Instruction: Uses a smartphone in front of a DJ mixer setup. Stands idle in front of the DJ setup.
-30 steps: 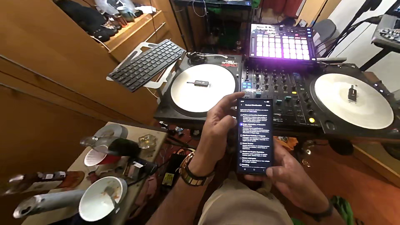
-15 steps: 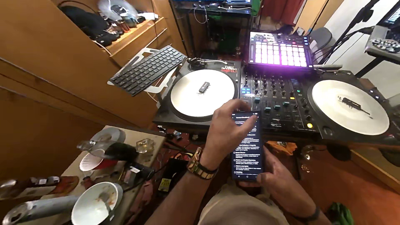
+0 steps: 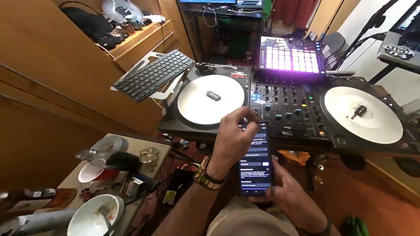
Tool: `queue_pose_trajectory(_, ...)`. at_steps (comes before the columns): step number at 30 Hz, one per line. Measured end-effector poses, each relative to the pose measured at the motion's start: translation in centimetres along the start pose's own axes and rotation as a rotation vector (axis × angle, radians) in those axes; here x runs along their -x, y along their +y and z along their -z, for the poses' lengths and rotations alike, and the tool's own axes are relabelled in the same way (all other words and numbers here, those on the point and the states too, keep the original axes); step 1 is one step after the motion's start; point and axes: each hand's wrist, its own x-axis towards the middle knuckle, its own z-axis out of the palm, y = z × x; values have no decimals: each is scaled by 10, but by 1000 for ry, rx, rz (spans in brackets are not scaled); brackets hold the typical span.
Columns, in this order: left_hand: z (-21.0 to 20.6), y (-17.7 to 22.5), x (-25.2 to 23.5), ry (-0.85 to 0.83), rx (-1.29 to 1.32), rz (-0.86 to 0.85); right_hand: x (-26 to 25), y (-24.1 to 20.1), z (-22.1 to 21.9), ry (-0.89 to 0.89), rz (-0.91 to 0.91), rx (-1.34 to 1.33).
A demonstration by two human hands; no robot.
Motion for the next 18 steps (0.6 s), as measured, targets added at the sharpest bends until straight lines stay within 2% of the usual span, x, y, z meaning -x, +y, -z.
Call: queue_pose_trajectory(18, -3, 2, -1, -6, -10, 32, 0, -1, 0, -5, -4, 5)
